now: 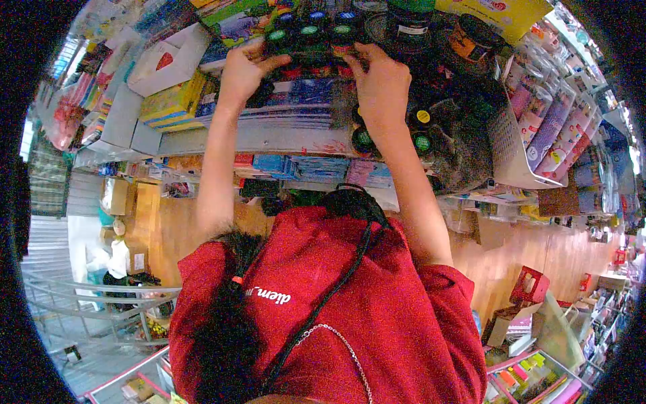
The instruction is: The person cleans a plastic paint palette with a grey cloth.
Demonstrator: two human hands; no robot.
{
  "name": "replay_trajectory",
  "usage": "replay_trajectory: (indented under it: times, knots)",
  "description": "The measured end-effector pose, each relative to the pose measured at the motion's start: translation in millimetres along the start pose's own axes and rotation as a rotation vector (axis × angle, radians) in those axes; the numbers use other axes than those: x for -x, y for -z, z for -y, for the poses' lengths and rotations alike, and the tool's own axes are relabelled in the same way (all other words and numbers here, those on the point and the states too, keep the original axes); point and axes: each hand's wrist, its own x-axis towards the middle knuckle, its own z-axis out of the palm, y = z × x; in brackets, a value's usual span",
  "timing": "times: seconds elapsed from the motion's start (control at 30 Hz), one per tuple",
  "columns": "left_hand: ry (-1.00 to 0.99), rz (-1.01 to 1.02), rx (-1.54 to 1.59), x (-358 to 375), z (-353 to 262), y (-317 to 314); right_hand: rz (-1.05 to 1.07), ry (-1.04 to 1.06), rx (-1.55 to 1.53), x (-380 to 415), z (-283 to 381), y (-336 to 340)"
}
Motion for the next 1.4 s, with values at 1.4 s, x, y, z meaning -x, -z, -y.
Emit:
replay_trajectory:
  times: [1.4]
  knots:
    - [0.191,-0.257,0.286,141.2,-99.0,-47.3,-0.123,-0.009,-0.076,104.8,29.5,123.3]
